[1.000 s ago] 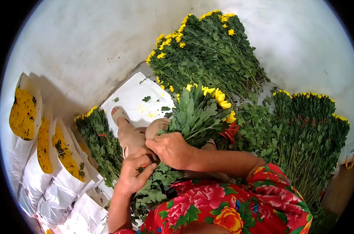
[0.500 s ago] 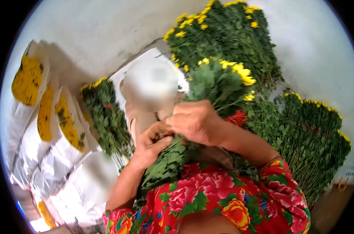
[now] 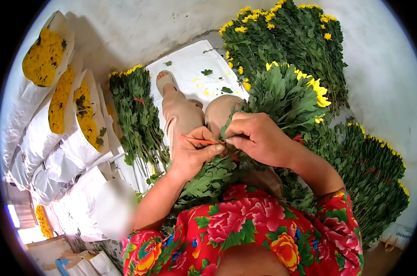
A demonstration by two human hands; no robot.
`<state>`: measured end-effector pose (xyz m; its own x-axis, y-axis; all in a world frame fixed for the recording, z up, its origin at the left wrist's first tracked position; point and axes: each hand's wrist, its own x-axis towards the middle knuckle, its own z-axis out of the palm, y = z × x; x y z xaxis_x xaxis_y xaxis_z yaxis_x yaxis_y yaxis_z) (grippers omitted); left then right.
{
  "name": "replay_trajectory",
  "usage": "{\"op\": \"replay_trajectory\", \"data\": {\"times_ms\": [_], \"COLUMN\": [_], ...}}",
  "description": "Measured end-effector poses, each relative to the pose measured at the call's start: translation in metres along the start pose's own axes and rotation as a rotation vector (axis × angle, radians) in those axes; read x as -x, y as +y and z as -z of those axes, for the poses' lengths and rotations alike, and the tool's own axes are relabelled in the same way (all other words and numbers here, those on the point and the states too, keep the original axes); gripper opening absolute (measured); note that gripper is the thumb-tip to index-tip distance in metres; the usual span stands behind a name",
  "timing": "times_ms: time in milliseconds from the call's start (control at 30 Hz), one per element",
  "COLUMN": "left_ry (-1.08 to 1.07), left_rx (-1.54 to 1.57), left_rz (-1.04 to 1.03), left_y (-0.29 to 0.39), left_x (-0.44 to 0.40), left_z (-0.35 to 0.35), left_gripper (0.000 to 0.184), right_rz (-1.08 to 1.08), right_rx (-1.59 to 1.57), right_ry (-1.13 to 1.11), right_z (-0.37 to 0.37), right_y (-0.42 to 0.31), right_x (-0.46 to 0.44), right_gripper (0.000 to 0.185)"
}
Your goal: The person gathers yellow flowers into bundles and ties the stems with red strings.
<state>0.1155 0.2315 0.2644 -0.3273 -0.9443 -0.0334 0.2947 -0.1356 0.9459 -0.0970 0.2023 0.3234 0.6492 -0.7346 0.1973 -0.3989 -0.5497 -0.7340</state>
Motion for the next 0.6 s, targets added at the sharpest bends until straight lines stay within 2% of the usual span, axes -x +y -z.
{"op": "replay_trajectory", "data": {"times_ms": [67, 267, 333, 367, 400, 467, 533, 600], "left_ry": [-0.033, -0.009, -0.016, -0.109, -0.132, -0.165, -0.173, -0.023], "left_rx": [0.005, 0.037, -0.543, -0.847, -0.852, -1.141, -1.165, -1.091], "left_rz": [0.080, 0.154, -0.275, -0.661, -0.659, -0.888, -0.924, -1.008], "left_y": [-0.004, 0.003, 0.004, 0.007, 0.010, 0.014, 0.009, 0.004], "left_x": [-0.004, -0.003, 0.000, -0.006, -0.007, -0.006, -0.007, -0.007], "left_z": [0.008, 0.000, 0.001, 0.007, 0.007, 0.003, 0.003, 0.001], "left_gripper": [0.012, 0.013, 0.019, 0.019, 0.019, 0.019, 0.022, 0.022], "right_rz": [-0.045, 0.016, -0.043, -0.103, -0.110, 0.000, 0.013, -0.042], "right_rx": [0.043, 0.080, -0.009, -0.098, -0.104, -0.025, -0.043, -0.029], "right_ry": [0.022, 0.027, 0.073, 0.101, 0.122, 0.177, 0.200, 0.125], "right_z": [-0.002, -0.021, -0.015, -0.013, -0.014, -0.019, -0.019, -0.020], "right_y": [-0.010, -0.015, -0.010, -0.007, -0.003, 0.004, 0.002, 0.002], "right_x": [0.005, 0.020, 0.014, 0.011, 0.009, 0.005, 0.003, 0.001], "right_gripper": [0.009, 0.011, 0.011, 0.013, 0.013, 0.016, 0.016, 0.013]}}
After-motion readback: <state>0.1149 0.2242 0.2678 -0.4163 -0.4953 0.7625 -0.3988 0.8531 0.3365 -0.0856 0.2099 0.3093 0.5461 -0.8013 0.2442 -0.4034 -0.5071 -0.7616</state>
